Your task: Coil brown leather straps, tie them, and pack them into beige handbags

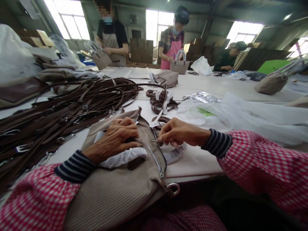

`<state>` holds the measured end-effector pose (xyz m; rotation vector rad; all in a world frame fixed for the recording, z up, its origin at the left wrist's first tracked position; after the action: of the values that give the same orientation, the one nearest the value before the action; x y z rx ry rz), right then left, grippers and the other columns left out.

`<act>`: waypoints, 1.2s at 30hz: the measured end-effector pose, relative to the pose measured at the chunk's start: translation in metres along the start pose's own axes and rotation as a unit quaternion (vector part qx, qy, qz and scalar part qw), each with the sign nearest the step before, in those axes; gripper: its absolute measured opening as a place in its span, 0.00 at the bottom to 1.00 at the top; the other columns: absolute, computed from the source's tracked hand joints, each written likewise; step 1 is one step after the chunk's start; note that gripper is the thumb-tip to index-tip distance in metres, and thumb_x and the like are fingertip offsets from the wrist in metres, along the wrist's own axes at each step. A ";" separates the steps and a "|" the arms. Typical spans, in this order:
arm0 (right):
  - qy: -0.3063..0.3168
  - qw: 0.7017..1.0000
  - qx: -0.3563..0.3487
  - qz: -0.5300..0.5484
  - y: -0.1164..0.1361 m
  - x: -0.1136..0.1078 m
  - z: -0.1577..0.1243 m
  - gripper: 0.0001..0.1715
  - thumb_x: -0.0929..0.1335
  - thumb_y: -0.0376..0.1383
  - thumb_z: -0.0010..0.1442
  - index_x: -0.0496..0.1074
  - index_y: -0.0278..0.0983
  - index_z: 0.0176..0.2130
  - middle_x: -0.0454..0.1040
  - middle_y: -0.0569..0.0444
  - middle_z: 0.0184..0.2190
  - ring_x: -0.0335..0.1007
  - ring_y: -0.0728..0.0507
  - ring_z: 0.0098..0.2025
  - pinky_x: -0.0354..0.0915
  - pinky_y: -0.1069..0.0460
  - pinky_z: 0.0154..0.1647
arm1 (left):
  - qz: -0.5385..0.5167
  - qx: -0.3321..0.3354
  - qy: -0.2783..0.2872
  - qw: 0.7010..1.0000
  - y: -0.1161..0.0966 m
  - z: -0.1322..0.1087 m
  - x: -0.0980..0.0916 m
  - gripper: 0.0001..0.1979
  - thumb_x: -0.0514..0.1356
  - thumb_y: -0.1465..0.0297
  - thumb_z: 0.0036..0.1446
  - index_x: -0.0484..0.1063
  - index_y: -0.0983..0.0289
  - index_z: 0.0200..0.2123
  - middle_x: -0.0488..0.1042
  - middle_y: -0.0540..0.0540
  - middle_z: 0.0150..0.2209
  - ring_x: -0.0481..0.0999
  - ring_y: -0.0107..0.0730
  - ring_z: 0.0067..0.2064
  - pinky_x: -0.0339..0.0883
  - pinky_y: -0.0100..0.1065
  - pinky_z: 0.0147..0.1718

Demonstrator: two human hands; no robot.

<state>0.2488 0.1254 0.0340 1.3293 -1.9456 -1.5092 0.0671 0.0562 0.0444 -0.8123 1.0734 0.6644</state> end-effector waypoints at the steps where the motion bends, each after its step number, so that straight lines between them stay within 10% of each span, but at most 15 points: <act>1: 0.008 1.000 0.004 0.013 -0.003 0.005 0.001 0.16 0.78 0.41 0.50 0.76 0.30 0.31 0.73 0.58 0.21 0.62 0.55 0.17 0.49 0.60 0.15 | -0.001 -0.001 0.002 1.000 -0.001 0.000 -0.001 0.22 0.58 0.49 0.68 0.77 0.61 0.34 0.73 0.54 0.39 0.67 0.43 0.48 0.56 0.43 0.51; 17: -0.319 0.925 -0.184 -0.098 -0.032 -0.069 -0.014 0.13 0.74 0.37 0.55 0.66 0.38 0.33 0.74 0.60 0.22 0.66 0.50 0.16 0.59 0.56 0.15 | 0.004 -0.001 0.001 1.000 -0.003 0.000 -0.002 0.26 0.54 0.46 0.69 0.76 0.60 0.33 0.74 0.54 0.40 0.67 0.43 0.48 0.57 0.44 0.50; 23: -0.281 0.910 -0.200 -0.230 -0.029 -0.068 -0.045 0.09 0.69 0.38 0.67 0.74 0.34 0.37 0.72 0.58 0.25 0.69 0.50 0.22 0.65 0.54 0.28 | -0.007 -0.022 0.000 1.000 0.000 -0.001 -0.001 0.27 0.54 0.43 0.67 0.75 0.60 0.32 0.74 0.54 0.40 0.67 0.42 0.47 0.57 0.43 0.50; 29: -0.164 0.851 -0.306 -0.393 -0.007 -0.042 -0.069 0.13 0.63 0.29 0.70 0.76 0.36 0.49 0.74 0.45 0.50 0.73 0.45 0.44 0.67 0.51 0.46 | -0.004 -0.016 0.006 1.000 -0.001 0.000 -0.001 0.27 0.54 0.44 0.67 0.76 0.60 0.33 0.75 0.53 0.40 0.67 0.43 0.48 0.55 0.43 0.51; 36: 0.004 0.803 -0.256 -0.539 0.001 -0.005 -0.043 0.15 0.63 0.23 0.67 0.69 0.34 0.30 0.70 0.53 0.36 0.63 0.49 0.32 0.56 0.52 0.35 | 0.001 -0.009 0.009 1.000 -0.003 0.001 -0.003 0.27 0.54 0.44 0.67 0.77 0.60 0.33 0.75 0.54 0.39 0.68 0.43 0.48 0.55 0.43 0.51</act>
<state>0.2821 0.1055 0.0523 2.2480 -0.5141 -2.2114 0.0688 0.0552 0.0480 -0.8341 1.0861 0.6699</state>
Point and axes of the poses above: each hand's wrist, its own z-axis towards the middle knuckle, its own x-axis out of the palm, y = z × x, the point moved 7 cm from there along z, towards the middle knuckle
